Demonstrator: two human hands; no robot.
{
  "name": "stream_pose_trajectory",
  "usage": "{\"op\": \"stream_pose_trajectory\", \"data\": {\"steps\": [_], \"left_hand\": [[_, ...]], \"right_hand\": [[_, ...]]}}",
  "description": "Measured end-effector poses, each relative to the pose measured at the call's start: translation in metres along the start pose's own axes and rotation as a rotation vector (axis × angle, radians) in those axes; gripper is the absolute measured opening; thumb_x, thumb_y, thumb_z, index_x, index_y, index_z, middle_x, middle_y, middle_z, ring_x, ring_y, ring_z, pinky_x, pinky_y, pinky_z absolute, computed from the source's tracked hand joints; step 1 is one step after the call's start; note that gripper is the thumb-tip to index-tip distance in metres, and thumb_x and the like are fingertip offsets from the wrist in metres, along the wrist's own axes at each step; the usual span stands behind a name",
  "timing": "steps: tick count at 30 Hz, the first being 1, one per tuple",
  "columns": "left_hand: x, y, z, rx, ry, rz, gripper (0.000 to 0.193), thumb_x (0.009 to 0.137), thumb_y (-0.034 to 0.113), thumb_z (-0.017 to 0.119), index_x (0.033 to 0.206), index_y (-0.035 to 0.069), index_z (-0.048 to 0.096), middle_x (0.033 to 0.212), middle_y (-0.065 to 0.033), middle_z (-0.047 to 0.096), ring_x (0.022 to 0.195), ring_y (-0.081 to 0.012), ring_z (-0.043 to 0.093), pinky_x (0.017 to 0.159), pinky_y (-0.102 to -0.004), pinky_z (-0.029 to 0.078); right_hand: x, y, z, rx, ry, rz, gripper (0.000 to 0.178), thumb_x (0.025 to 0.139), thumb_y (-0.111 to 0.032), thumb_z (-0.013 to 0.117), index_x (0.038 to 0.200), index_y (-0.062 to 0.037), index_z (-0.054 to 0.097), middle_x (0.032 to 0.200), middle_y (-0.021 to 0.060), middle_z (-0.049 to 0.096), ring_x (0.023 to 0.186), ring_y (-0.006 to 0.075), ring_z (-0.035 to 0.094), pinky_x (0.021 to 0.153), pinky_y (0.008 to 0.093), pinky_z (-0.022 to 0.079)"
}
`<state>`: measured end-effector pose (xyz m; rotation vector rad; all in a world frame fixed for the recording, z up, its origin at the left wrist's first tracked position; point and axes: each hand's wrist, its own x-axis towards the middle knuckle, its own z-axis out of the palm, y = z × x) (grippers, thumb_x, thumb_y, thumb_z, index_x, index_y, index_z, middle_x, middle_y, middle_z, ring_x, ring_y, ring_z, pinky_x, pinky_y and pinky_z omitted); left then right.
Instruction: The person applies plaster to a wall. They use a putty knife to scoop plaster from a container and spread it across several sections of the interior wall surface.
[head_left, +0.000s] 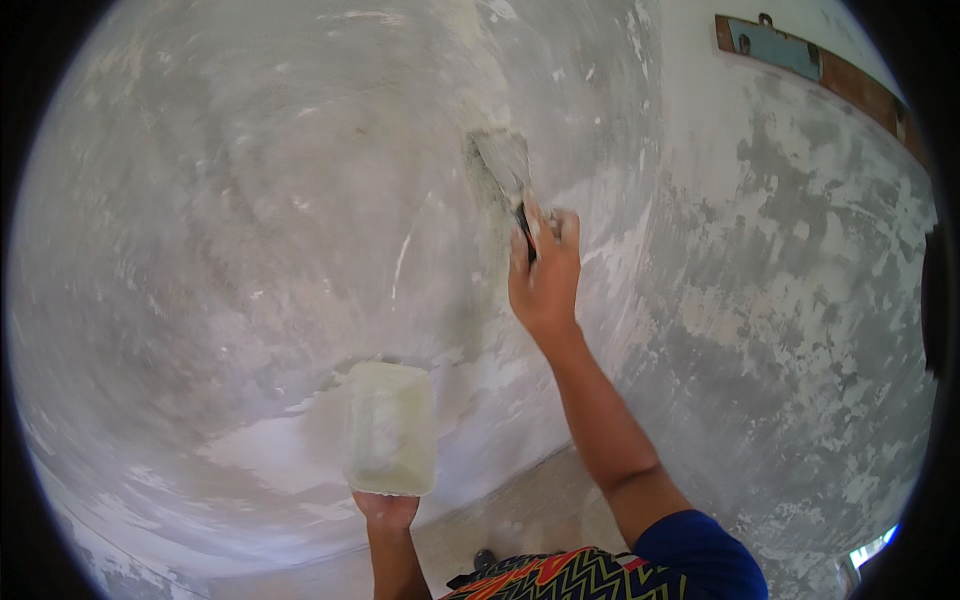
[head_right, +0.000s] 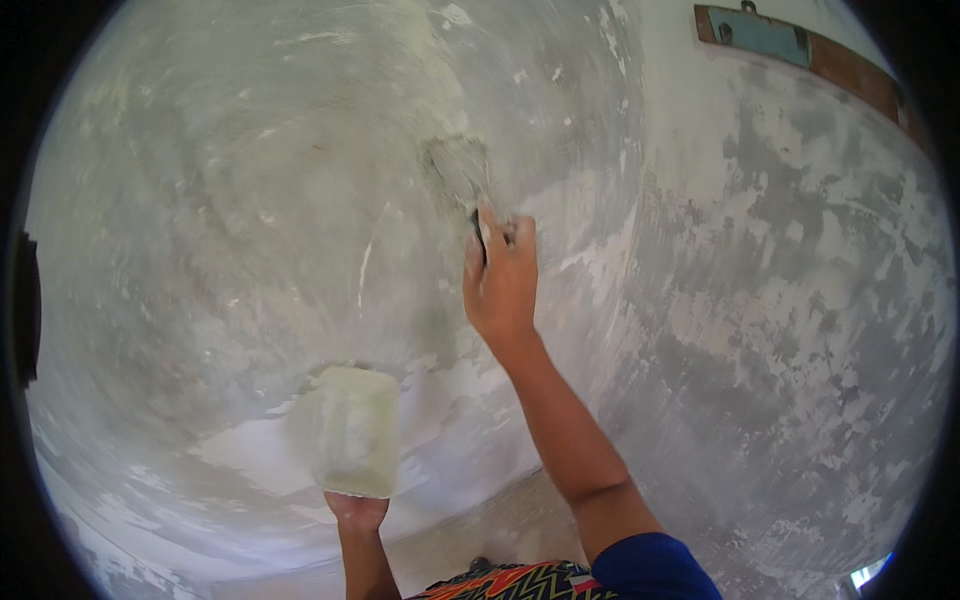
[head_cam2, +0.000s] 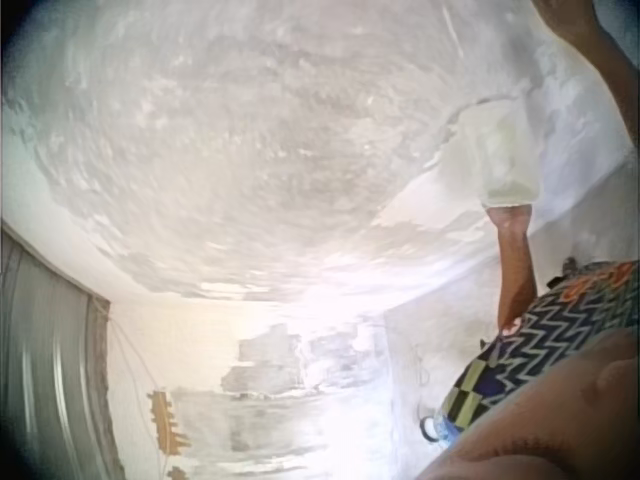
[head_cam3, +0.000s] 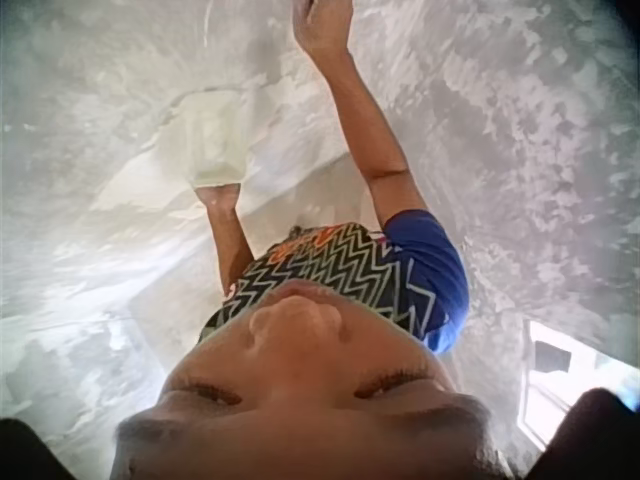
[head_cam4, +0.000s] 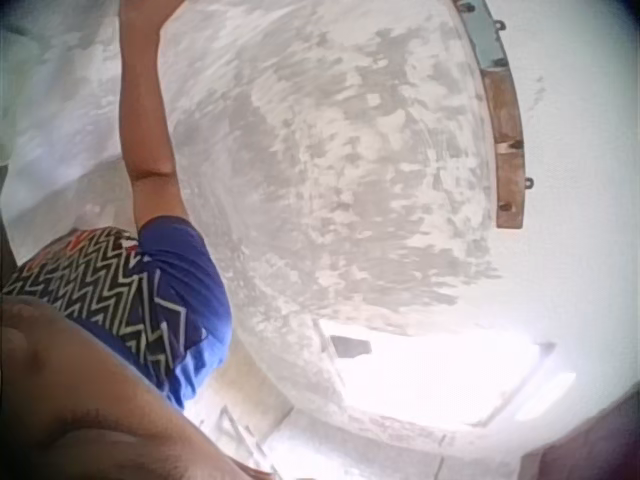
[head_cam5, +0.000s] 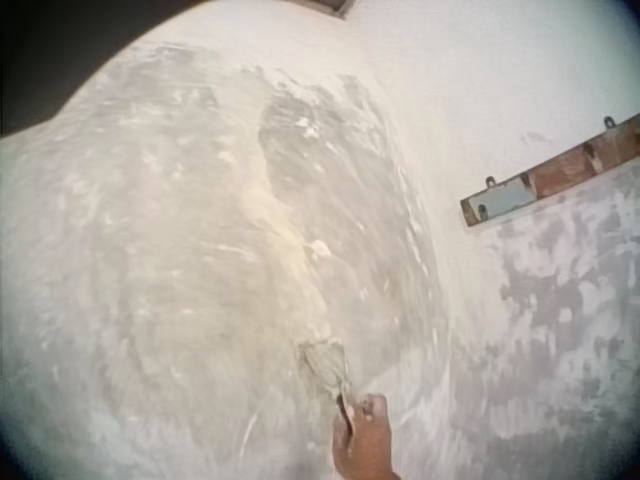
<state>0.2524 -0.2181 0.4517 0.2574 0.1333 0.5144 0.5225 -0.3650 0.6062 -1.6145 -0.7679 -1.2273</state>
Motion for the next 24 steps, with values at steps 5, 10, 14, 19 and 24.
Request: {"op": "stream_pose_trajectory", "data": {"steps": [5, 10, 14, 19, 24], "left_hand": [[-0.005, 0.002, -0.001, 0.024, -0.050, 0.006, 0.053, 0.104, 0.043, 0.049, 0.147, 0.012, 0.049, 0.141, -0.0097, 0.059, 0.122, -0.0293, 0.063, 0.097, -0.0467, 0.058], [-0.004, -0.006, -0.002, 0.095, 0.018, 0.046, 0.054, 0.105, 0.046, 0.046, 0.146, 0.011, 0.051, 0.138, -0.0105, 0.061, 0.120, -0.0306, 0.064, 0.095, -0.0452, 0.059], [-0.007, -0.004, 0.001, 0.061, 0.011, 0.017, 0.054, 0.105, 0.045, 0.045, 0.146, 0.011, 0.050, 0.138, -0.0112, 0.061, 0.119, -0.0318, 0.065, 0.094, -0.0463, 0.060], [-0.009, 0.001, 0.006, 0.025, -0.016, 0.006, 0.054, 0.105, 0.046, 0.045, 0.146, 0.011, 0.050, 0.138, -0.0134, 0.061, 0.118, -0.0337, 0.065, 0.093, -0.0491, 0.060], [-0.006, 0.003, -0.011, 0.014, 0.004, -0.040, 0.055, 0.105, 0.047, 0.045, 0.147, 0.012, 0.049, 0.140, -0.0141, 0.060, 0.120, -0.0357, 0.064, 0.093, -0.0520, 0.059]], "right_hand": [[-0.017, 0.001, -0.006, -0.016, -0.189, 0.114, 0.047, 0.094, 0.000, 0.065, 0.141, -0.0026, 0.057, 0.106, 0.0173, 0.049, 0.083, 0.0294, 0.055, 0.072, 0.0362, 0.050], [-0.112, 0.022, -0.017, -0.003, -0.219, 0.163, 0.044, 0.094, -0.004, 0.068, 0.137, -0.0039, 0.061, 0.107, 0.0156, 0.051, 0.085, 0.0293, 0.056, 0.072, 0.0384, 0.052], [-0.153, 0.025, -0.032, 0.008, -0.198, 0.212, 0.045, 0.093, -0.001, 0.067, 0.137, -0.0024, 0.059, 0.107, 0.0161, 0.051, 0.081, 0.0288, 0.057, 0.068, 0.0374, 0.051], [-0.093, 0.009, -0.027, 0.049, -0.004, 0.102, 0.043, 0.093, 0.000, 0.065, 0.136, 0.0002, 0.059, 0.104, 0.0174, 0.052, 0.081, 0.0282, 0.057, 0.068, 0.0375, 0.051], [-0.041, 0.007, 0.009, 0.034, 0.026, 0.063, 0.043, 0.091, -0.001, 0.067, 0.134, 0.0009, 0.059, 0.102, 0.0156, 0.052, 0.083, 0.0290, 0.057, 0.071, 0.0380, 0.051]]}}
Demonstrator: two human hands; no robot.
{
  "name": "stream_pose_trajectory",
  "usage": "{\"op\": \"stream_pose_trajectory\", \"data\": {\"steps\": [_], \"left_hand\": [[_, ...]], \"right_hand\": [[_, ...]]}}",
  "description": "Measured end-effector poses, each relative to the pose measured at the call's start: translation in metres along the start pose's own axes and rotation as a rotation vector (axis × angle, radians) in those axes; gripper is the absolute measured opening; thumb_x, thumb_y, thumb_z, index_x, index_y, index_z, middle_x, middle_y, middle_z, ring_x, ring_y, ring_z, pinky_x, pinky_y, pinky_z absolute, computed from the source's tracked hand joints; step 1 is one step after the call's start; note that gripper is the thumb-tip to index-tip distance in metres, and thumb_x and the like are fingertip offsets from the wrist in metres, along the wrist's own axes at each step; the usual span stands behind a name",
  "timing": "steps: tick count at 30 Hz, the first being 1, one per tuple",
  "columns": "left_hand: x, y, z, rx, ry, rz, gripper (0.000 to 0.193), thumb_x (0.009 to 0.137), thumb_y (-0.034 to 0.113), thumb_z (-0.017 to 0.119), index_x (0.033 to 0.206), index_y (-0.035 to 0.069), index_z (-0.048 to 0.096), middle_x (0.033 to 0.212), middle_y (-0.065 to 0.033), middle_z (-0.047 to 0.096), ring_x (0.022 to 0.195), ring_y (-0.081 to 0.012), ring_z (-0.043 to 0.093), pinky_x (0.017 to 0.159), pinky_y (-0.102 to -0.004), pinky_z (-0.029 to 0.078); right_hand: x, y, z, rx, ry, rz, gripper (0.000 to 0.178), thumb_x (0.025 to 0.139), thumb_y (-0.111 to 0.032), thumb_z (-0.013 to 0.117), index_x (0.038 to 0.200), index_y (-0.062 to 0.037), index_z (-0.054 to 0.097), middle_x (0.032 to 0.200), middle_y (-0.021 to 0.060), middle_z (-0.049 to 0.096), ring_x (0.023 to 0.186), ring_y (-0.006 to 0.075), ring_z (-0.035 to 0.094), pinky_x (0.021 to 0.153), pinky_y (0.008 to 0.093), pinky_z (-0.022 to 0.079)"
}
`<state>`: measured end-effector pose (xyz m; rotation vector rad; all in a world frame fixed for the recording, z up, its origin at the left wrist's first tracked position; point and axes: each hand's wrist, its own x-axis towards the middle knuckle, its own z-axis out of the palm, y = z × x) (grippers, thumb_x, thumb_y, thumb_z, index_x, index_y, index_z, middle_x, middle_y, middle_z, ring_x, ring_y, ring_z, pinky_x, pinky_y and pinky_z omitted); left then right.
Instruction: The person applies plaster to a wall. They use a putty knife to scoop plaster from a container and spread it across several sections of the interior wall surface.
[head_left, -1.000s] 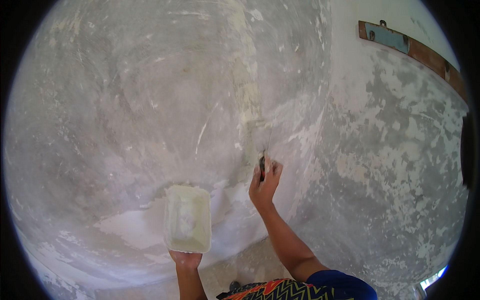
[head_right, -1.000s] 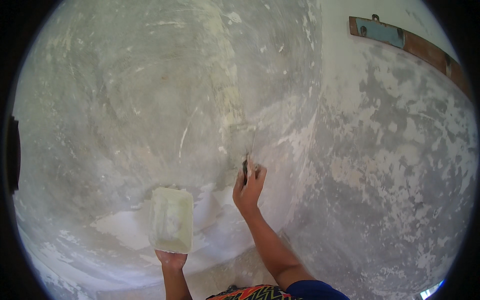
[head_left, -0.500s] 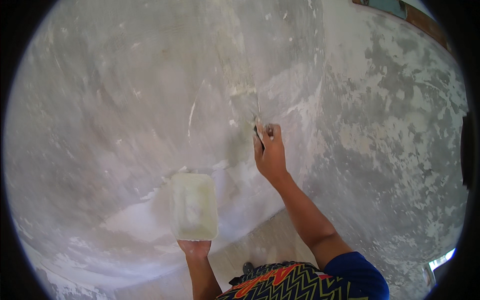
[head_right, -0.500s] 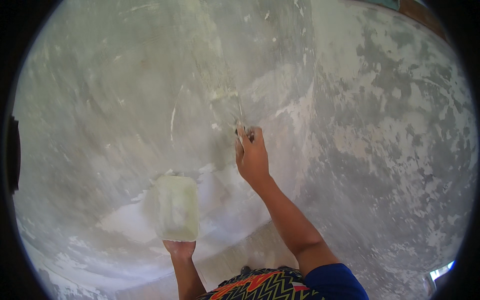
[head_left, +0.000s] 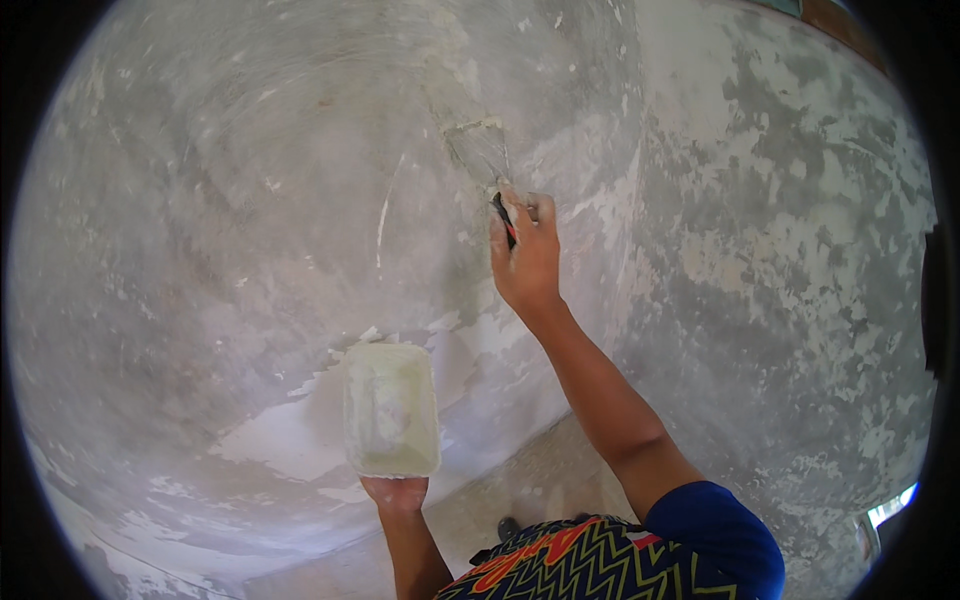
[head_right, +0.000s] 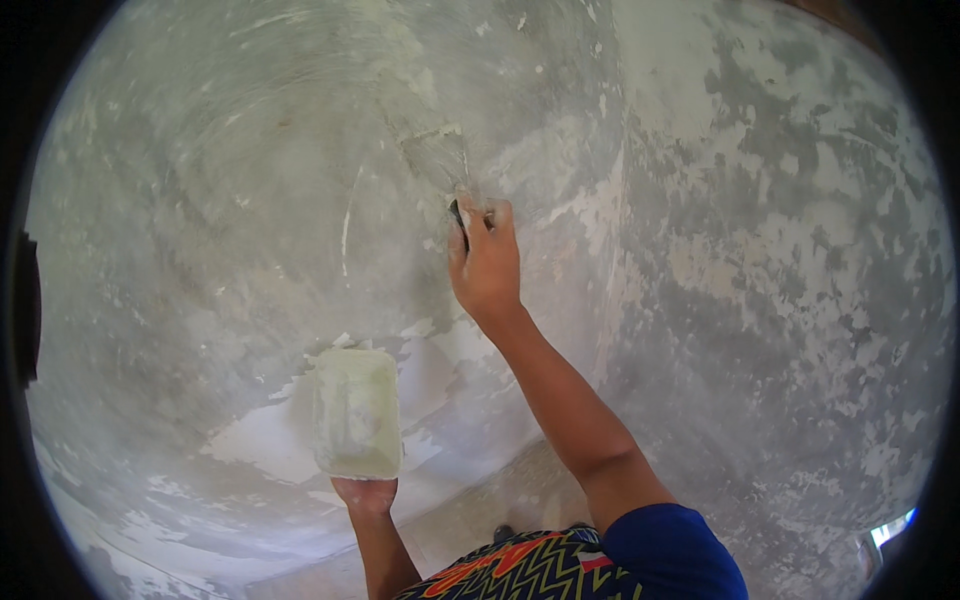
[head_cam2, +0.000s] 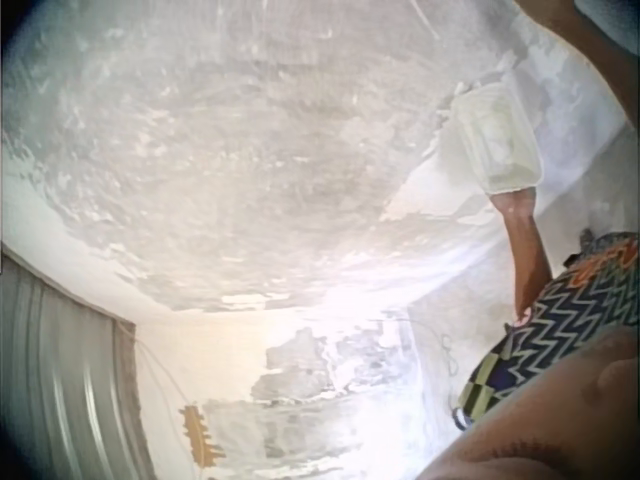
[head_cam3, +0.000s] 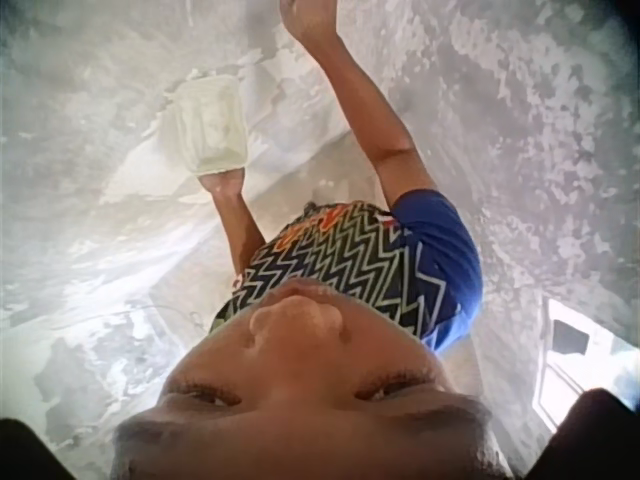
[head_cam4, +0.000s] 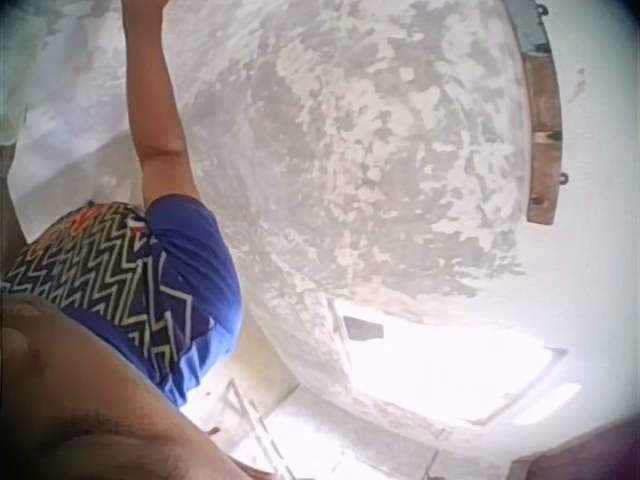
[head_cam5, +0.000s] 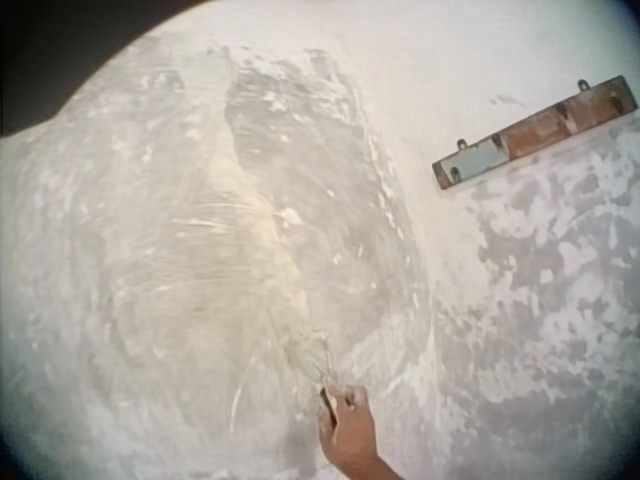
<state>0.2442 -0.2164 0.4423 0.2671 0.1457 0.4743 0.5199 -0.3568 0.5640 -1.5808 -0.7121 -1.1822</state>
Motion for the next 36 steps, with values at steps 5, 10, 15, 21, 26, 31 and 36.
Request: {"op": "stream_pose_trajectory", "data": {"steps": [5, 10, 15, 21, 26, 31, 36], "left_hand": [[-0.009, 0.010, -0.003, 0.107, 0.005, 0.101, 0.053, 0.104, 0.043, 0.051, 0.147, 0.013, 0.050, 0.139, -0.0081, 0.060, 0.122, -0.0283, 0.063, 0.096, -0.0458, 0.059], [-0.006, 0.011, -0.016, 0.012, 0.072, 0.096, 0.053, 0.105, 0.046, 0.044, 0.145, 0.011, 0.051, 0.137, -0.0140, 0.061, 0.120, -0.0358, 0.064, 0.090, -0.0530, 0.060], [-0.008, 0.011, -0.011, -0.010, 0.109, 0.076, 0.054, 0.105, 0.047, 0.044, 0.143, 0.010, 0.052, 0.134, -0.0152, 0.062, 0.116, -0.0361, 0.065, 0.087, -0.0536, 0.060], [-0.004, 0.004, -0.015, -0.010, 0.081, -0.009, 0.053, 0.104, 0.046, 0.047, 0.143, 0.011, 0.053, 0.132, -0.0139, 0.063, 0.114, -0.0362, 0.065, 0.088, -0.0535, 0.059], [-0.008, 0.003, -0.004, 0.023, 0.095, 0.038, 0.051, 0.104, 0.045, 0.047, 0.143, 0.012, 0.053, 0.135, -0.0119, 0.062, 0.117, -0.0332, 0.065, 0.092, -0.0516, 0.059], [-0.008, 0.009, 0.012, 0.108, 0.028, 0.101, 0.049, 0.105, 0.042, 0.044, 0.140, 0.010, 0.055, 0.132, -0.0099, 0.064, 0.116, -0.0293, 0.066, 0.092, -0.0463, 0.060], [0.015, 0.005, 0.033, 0.086, -0.244, 0.019, 0.047, 0.104, 0.039, 0.040, 0.132, 0.007, 0.059, 0.123, -0.0089, 0.068, 0.109, -0.0252, 0.068, 0.089, -0.0414, 0.060]], "right_hand": [[-0.042, -0.009, -0.001, -0.014, -0.128, 0.223, 0.042, 0.089, -0.004, 0.071, 0.130, -0.0001, 0.063, 0.104, 0.0145, 0.052, 0.084, 0.0299, 0.059, 0.071, 0.0384, 0.052], [-0.131, 0.006, -0.032, -0.031, -0.312, 0.390, 0.043, 0.088, -0.004, 0.072, 0.130, -0.0013, 0.064, 0.103, 0.0147, 0.055, 0.083, 0.0293, 0.062, 0.072, 0.0379, 0.053], [-0.122, 0.013, -0.061, -0.015, -0.217, 0.296, 0.043, 0.088, -0.003, 0.071, 0.130, -0.0007, 0.063, 0.101, 0.0155, 0.059, 0.081, 0.0295, 0.064, 0.072, 0.0372, 0.053], [-0.046, 0.008, -0.039, 0.032, 0.021, 0.162, 0.038, 0.089, -0.003, 0.069, 0.126, 0.0041, 0.064, 0.092, 0.0124, 0.060, 0.077, 0.0230, 0.061, 0.067, 0.0333, 0.051], [-0.019, -0.022, -0.030, 0.303, 0.036, 0.526, 0.031, 0.091, -0.002, 0.069, 0.119, 0.0097, 0.066, 0.082, 0.0058, 0.062, 0.068, 0.0152, 0.059, 0.061, 0.0273, 0.048], [-0.001, -0.056, -0.065, 1.037, -0.378, 0.936, 0.029, 0.091, -0.009, 0.069, 0.113, 0.0101, 0.069, 0.076, 0.0051, 0.062, 0.059, 0.0131, 0.056, 0.050, 0.0261, 0.043], [-0.004, -0.063, -0.107, 1.115, -0.512, 0.905, 0.037, 0.096, -0.022, 0.060, 0.115, 0.0083, 0.067, 0.077, 0.0131, 0.066, 0.049, 0.0154, 0.053, 0.039, 0.0267, 0.032]]}}
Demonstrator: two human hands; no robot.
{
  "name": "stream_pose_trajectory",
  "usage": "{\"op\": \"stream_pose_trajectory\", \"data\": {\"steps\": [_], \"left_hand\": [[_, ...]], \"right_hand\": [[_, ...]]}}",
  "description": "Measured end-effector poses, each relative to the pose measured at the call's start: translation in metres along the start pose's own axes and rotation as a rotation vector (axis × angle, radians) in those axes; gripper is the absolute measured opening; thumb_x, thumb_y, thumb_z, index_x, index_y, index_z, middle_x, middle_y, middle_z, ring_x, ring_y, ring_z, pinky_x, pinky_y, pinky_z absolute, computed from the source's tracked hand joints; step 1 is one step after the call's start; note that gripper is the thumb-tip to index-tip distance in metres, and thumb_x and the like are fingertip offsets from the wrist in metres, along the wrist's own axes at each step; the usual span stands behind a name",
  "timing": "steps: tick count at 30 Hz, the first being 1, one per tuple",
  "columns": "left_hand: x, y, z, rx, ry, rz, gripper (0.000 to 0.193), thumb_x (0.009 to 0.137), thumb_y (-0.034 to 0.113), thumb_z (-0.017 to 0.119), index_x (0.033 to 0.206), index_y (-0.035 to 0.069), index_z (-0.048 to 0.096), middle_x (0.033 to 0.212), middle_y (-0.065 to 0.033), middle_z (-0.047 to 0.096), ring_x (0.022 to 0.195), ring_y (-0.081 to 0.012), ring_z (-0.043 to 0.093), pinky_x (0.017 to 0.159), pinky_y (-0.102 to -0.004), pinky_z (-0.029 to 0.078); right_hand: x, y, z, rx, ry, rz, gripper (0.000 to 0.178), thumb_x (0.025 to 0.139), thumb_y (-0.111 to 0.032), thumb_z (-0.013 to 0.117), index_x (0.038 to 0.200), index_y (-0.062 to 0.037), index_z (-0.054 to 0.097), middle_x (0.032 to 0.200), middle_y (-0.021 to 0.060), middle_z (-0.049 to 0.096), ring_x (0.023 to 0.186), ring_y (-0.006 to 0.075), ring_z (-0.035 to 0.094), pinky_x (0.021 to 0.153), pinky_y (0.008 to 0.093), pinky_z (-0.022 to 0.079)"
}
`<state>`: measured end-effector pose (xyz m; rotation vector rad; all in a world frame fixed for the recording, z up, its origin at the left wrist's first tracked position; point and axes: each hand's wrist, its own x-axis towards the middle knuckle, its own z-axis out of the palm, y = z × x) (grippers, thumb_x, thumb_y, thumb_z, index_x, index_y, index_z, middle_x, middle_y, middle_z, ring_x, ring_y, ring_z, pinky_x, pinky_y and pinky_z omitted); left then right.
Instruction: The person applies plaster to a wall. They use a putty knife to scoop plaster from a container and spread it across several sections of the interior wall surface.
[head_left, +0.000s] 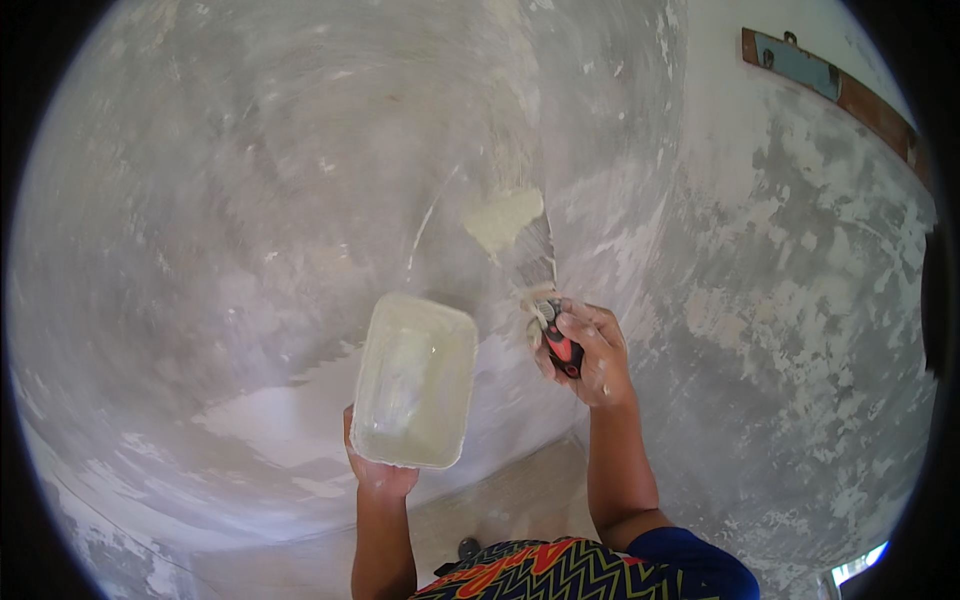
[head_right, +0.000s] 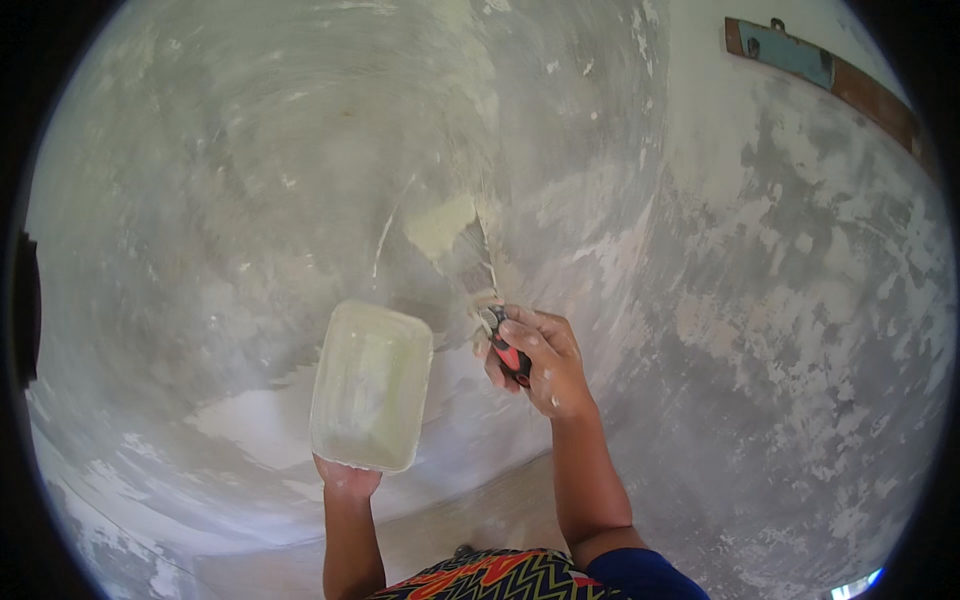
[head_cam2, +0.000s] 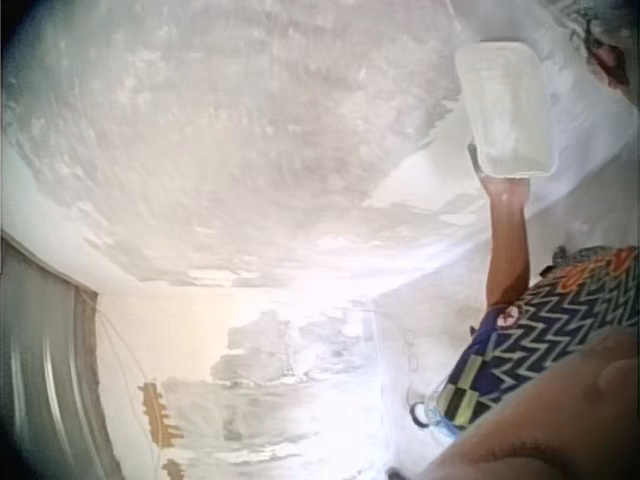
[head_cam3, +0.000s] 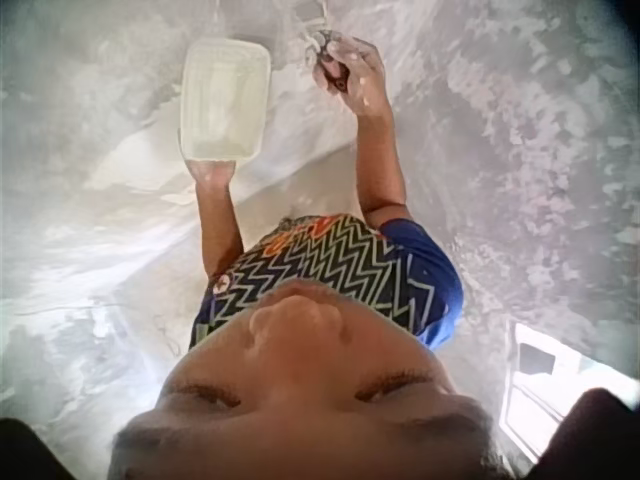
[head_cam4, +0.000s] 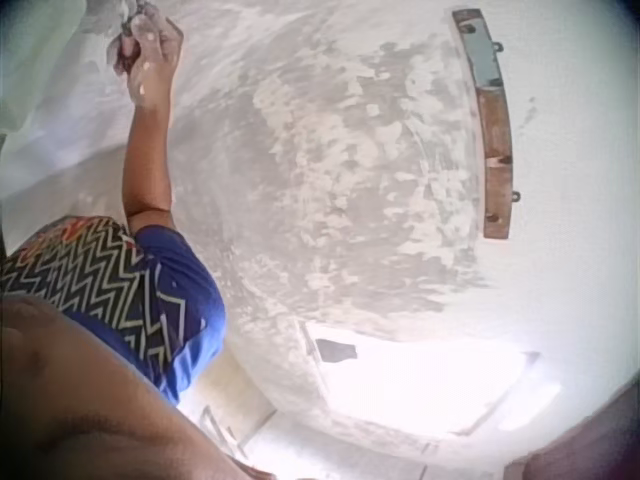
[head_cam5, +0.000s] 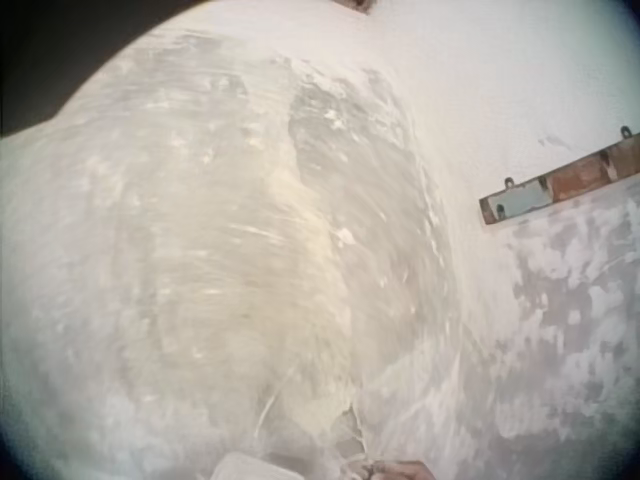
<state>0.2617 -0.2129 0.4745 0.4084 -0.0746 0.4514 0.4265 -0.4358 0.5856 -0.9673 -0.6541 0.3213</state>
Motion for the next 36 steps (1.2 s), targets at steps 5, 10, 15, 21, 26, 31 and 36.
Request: {"op": "stream_pose_trajectory", "data": {"steps": [5, 10, 15, 21, 26, 31, 36], "left_hand": [[0.017, -0.020, 0.078, 0.101, 0.083, -0.011, 0.048, 0.103, 0.042, 0.041, 0.130, 0.007, 0.060, 0.121, -0.0099, 0.068, 0.108, -0.0238, 0.068, 0.088, -0.0407, 0.058], [0.033, -0.038, 0.068, 0.088, -0.035, -0.136, 0.047, 0.103, 0.042, 0.042, 0.129, 0.007, 0.060, 0.119, -0.0097, 0.068, 0.108, -0.0236, 0.068, 0.089, -0.0411, 0.058], [0.037, -0.057, 0.062, 0.006, -0.067, -0.208, 0.046, 0.104, 0.041, 0.040, 0.128, 0.008, 0.060, 0.120, -0.0084, 0.068, 0.109, -0.0241, 0.067, 0.092, -0.0424, 0.058], [0.032, -0.074, 0.085, 0.106, -0.029, -0.279, 0.046, 0.104, 0.041, 0.039, 0.128, 0.008, 0.060, 0.123, -0.0082, 0.068, 0.111, -0.0243, 0.066, 0.095, -0.0440, 0.057], [0.038, -0.086, 0.076, 0.158, -0.042, -0.301, 0.053, 0.104, 0.044, 0.036, 0.135, 0.007, 0.057, 0.127, -0.0094, 0.067, 0.111, -0.0260, 0.067, 0.093, -0.0442, 0.058], [0.037, -0.096, 0.072, 0.127, -0.051, -0.305, 0.047, 0.105, 0.039, 0.036, 0.129, 0.007, 0.059, 0.122, -0.0078, 0.068, 0.109, -0.0228, 0.068, 0.090, -0.0407, 0.058], [0.029, -0.099, 0.075, 0.161, -0.047, -0.312, 0.041, 0.105, 0.036, 0.036, 0.121, 0.008, 0.061, 0.118, -0.0054, 0.069, 0.109, -0.0204, 0.067, 0.096, -0.0378, 0.054]], "right_hand": [[-0.018, -0.010, -0.026, -0.183, -0.026, -0.052, 0.032, 0.094, -0.014, 0.061, 0.117, 0.0073, 0.069, 0.083, 0.0146, 0.069, 0.051, 0.0129, 0.051, 0.041, 0.0253, 0.033], [-0.037, -0.020, -0.041, -0.457, 0.089, -0.063, 0.028, 0.098, -0.011, 0.064, 0.121, 0.0043, 0.070, 0.085, 0.0064, 0.070, 0.058, 0.0075, 0.047, 0.051, 0.0236, 0.039], [-0.056, -0.031, -0.052, -0.587, 0.119, -0.133, 0.029, 0.095, -0.010, 0.065, 0.119, 0.0058, 0.070, 0.084, 0.0058, 0.070, 0.059, 0.0059, 0.045, 0.052, 0.0223, 0.038], [-0.074, -0.043, -0.076, -0.793, 0.160, -0.239, 0.029, 0.093, -0.013, 0.070, 0.117, 0.0037, 0.071, 0.079, 0.0071, 0.068, 0.065, 0.0131, 0.053, 0.062, 0.0290, 0.046], [-0.084, -0.050, -0.082, -0.947, 0.224, -0.252, 0.028, 0.090, -0.009, 0.071, 0.116, 0.0015, 0.072, 0.074, 0.0096, 0.062, 0.064, 0.0142, 0.051, 0.061, 0.0294, 0.045], [-0.088, -0.053, -0.079, -1.058, 0.290, -0.187, 0.029, 0.089, -0.007, 0.072, 0.117, 0.0007, 0.073, 0.073, 0.0103, 0.062, 0.063, 0.0142, 0.051, 0.060, 0.0295, 0.045], [-0.089, -0.045, -0.083, -1.064, 0.296, -0.202, 0.028, 0.090, -0.006, 0.073, 0.117, 0.0016, 0.073, 0.078, 0.0122, 0.066, 0.065, 0.0136, 0.054, 0.061, 0.0301, 0.046]]}}
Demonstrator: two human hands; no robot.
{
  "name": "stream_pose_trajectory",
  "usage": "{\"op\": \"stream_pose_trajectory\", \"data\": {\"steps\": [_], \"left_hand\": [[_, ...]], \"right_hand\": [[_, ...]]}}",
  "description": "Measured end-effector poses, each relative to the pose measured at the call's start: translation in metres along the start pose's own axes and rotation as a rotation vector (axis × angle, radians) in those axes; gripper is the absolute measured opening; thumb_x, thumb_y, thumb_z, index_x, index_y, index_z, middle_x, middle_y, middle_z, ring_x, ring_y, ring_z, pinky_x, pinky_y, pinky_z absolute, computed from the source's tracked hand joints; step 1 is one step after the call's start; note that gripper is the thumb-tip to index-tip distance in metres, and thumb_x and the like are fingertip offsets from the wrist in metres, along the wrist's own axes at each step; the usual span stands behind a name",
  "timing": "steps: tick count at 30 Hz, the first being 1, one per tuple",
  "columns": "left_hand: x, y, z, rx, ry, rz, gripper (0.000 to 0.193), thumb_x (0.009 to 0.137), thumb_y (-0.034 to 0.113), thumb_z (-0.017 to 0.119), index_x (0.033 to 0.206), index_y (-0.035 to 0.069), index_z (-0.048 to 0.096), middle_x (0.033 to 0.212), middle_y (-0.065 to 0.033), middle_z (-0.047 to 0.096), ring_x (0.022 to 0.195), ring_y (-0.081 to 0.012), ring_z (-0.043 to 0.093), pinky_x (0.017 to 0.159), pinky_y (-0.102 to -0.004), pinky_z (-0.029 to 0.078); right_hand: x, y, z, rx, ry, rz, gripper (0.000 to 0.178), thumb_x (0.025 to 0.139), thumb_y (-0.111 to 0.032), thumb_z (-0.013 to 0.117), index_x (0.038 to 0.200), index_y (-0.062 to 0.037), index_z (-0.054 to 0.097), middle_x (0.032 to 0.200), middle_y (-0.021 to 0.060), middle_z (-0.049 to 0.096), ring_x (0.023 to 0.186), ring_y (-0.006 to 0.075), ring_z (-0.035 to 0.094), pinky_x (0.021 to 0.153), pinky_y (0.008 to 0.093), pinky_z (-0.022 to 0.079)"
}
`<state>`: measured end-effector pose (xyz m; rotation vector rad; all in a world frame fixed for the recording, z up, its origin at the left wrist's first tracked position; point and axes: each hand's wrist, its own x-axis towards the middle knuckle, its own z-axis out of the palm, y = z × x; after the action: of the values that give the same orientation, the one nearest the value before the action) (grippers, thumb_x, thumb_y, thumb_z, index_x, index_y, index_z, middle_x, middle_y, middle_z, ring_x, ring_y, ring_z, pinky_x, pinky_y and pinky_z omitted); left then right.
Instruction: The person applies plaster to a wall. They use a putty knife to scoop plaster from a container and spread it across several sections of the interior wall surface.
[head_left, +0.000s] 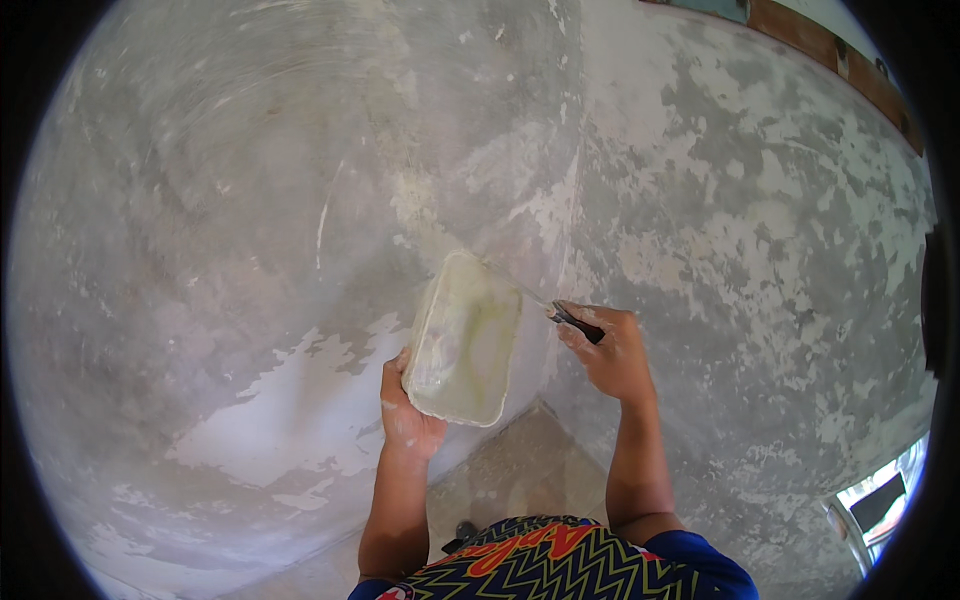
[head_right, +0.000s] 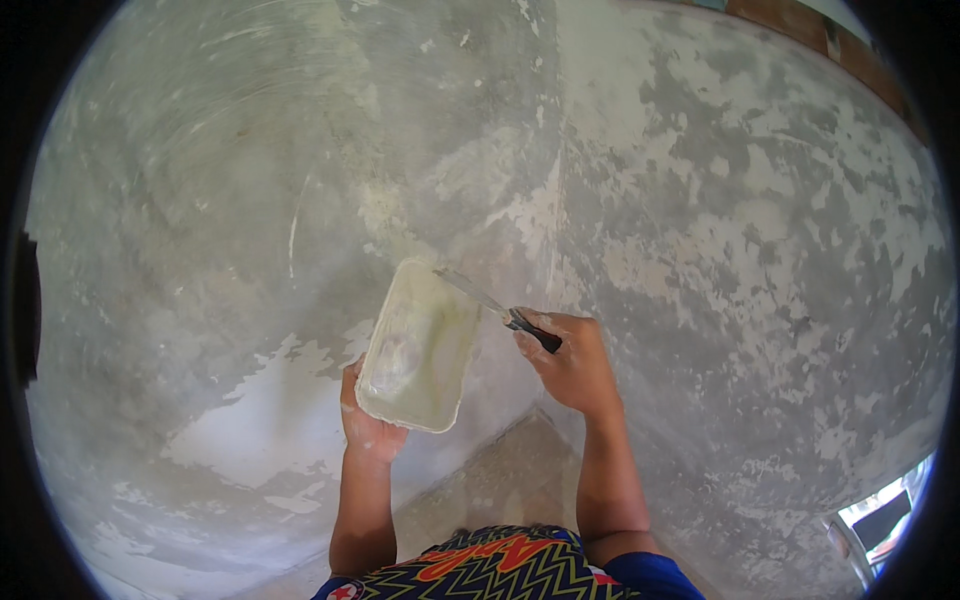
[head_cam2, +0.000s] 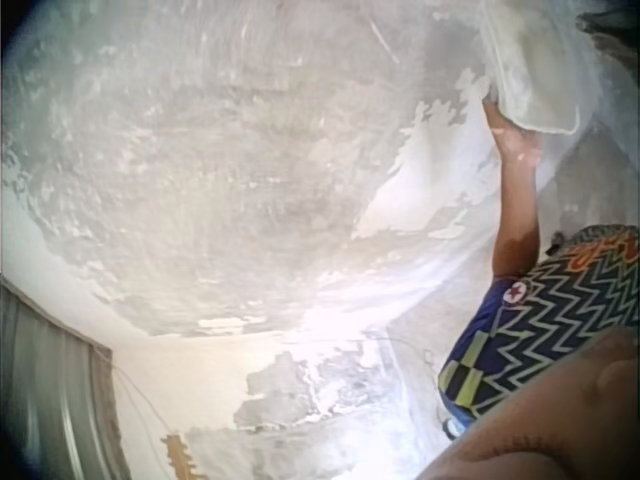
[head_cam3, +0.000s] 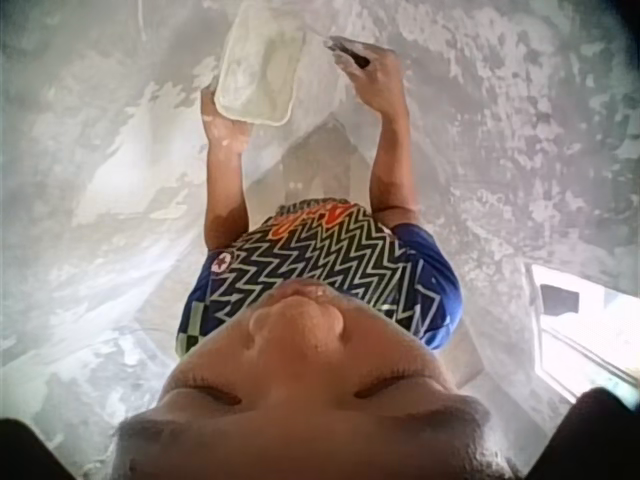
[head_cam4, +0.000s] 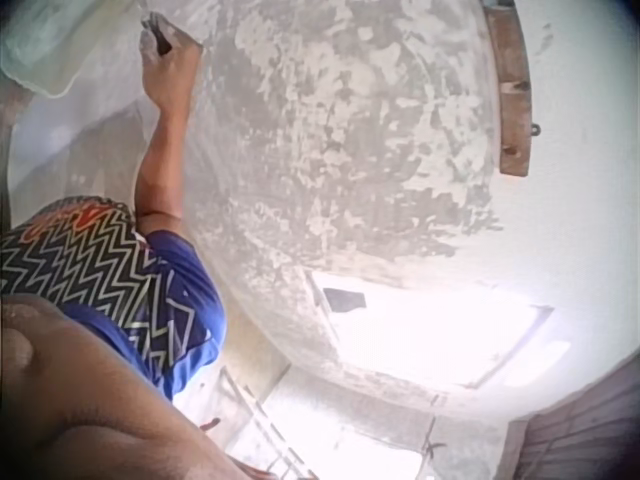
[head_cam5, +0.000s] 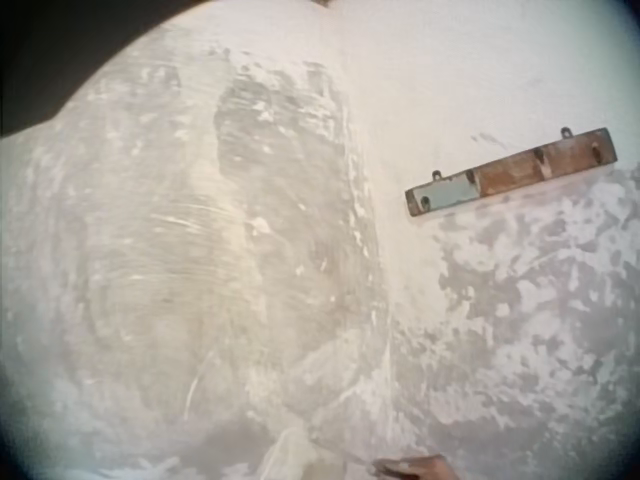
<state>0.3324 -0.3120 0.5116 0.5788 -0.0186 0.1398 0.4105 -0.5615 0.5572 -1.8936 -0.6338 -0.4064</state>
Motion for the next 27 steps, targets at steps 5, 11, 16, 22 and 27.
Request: {"op": "stream_pose_trajectory", "data": {"steps": [5, 11, 16, 22, 27], "left_hand": [[-0.004, -0.001, -0.019, -0.031, -0.007, 0.005, 0.041, 0.104, 0.036, 0.036, 0.124, 0.008, 0.060, 0.121, -0.0049, 0.068, 0.112, -0.0205, 0.066, 0.097, -0.0381, 0.054], [-0.013, 0.001, -0.019, -0.008, 0.095, 0.056, 0.041, 0.104, 0.037, 0.037, 0.123, 0.009, 0.060, 0.120, -0.0047, 0.069, 0.109, -0.0206, 0.067, 0.095, -0.0381, 0.055], [-0.025, 0.009, -0.038, -0.052, 0.048, 0.068, 0.043, 0.103, 0.038, 0.035, 0.125, 0.010, 0.060, 0.118, -0.0051, 0.069, 0.106, -0.0214, 0.068, 0.089, -0.0386, 0.058], [-0.035, 0.023, -0.043, -0.017, 0.153, 0.198, 0.046, 0.104, 0.041, 0.034, 0.127, 0.010, 0.058, 0.120, -0.0060, 0.067, 0.109, -0.0208, 0.066, 0.089, -0.0386, 0.057], [-0.042, 0.030, -0.051, 0.034, 0.282, 0.274, 0.049, 0.103, 0.042, 0.038, 0.134, 0.008, 0.057, 0.124, -0.0067, 0.067, 0.111, -0.0235, 0.066, 0.092, -0.0400, 0.057]], "right_hand": [[0.002, 0.000, 0.014, 0.006, -0.008, 0.012, 0.028, 0.088, -0.006, 0.073, 0.115, 0.0026, 0.073, 0.075, 0.0159, 0.064, 0.062, 0.0165, 0.052, 0.060, 0.0313, 0.046], [0.008, 0.010, 0.031, 0.030, -0.073, 0.024, 0.027, 0.090, -0.005, 0.073, 0.115, 0.0050, 0.072, 0.077, 0.0124, 0.066, 0.067, 0.0126, 0.053, 0.064, 0.0292, 0.047], [0.014, 0.022, 0.053, 0.011, -0.145, 0.059, 0.024, 0.091, -0.004, 0.071, 0.114, 0.0058, 0.072, 0.076, 0.0110, 0.066, 0.068, 0.0126, 0.052, 0.064, 0.0287, 0.047], [0.008, 0.047, 0.074, 0.316, -0.122, 0.334, 0.023, 0.095, -0.012, 0.062, 0.106, 0.0064, 0.071, 0.073, 0.0087, 0.065, 0.054, 0.0125, 0.052, 0.049, 0.0273, 0.041], [-0.002, 0.025, 0.065, 0.922, -0.296, 0.592, 0.031, 0.095, -0.023, 0.058, 0.102, 0.0049, 0.068, 0.071, 0.0158, 0.065, 0.042, 0.0168, 0.051, 0.036, 0.0278, 0.034]]}}
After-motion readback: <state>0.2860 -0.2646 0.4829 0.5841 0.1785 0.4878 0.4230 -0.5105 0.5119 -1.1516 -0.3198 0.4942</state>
